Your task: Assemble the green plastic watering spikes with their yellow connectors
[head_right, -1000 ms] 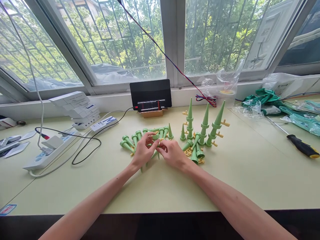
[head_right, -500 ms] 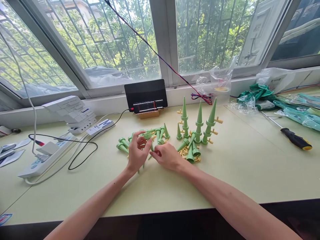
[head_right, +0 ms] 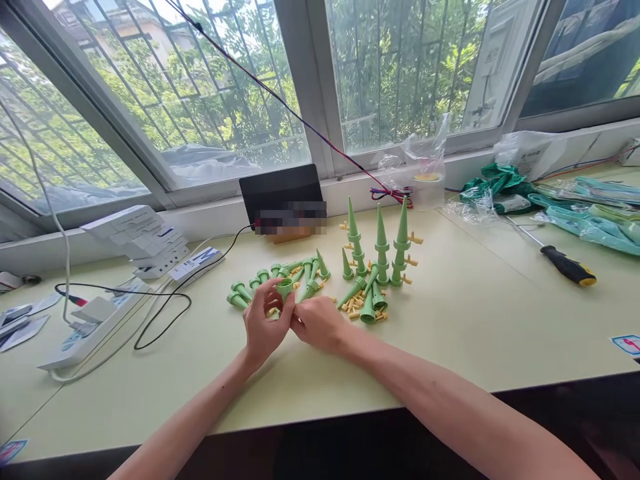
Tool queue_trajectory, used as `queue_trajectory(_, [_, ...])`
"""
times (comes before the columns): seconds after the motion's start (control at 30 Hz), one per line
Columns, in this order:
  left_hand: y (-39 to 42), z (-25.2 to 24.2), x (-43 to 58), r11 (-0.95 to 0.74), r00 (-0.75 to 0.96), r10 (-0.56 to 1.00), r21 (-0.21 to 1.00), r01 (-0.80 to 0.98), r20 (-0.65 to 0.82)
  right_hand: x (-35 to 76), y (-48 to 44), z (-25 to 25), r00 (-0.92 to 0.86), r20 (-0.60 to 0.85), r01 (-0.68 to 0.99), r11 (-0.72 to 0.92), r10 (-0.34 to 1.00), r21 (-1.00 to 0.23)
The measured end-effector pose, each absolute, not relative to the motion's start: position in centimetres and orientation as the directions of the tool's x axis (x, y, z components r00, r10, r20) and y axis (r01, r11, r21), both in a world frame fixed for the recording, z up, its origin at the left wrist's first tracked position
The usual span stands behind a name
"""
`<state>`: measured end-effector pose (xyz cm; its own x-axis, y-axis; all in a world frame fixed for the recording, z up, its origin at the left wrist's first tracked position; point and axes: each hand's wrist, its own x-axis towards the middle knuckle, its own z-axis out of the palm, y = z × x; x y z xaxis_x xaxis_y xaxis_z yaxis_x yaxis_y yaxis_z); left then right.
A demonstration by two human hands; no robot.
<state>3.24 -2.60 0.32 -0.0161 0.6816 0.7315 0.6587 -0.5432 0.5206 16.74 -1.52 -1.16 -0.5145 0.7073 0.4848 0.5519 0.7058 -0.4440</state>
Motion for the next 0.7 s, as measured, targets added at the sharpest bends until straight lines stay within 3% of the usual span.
queue_trajectory(0.23, [-3.0,0.1,3.1,-0.504,-0.092,0.721,0.612,0.61,0.686,16.6,-2.5,-1.5,-0.477,0.553,0.581,0.717,0.683,-0.385])
queue_trajectory(0.7, [-2.0,0.2,2.2,-0.392,-0.105,0.851,0.755,0.526,0.515,17.3,-1.8,-1.5,-0.342,0.549,0.555,0.636,0.763,-0.537])
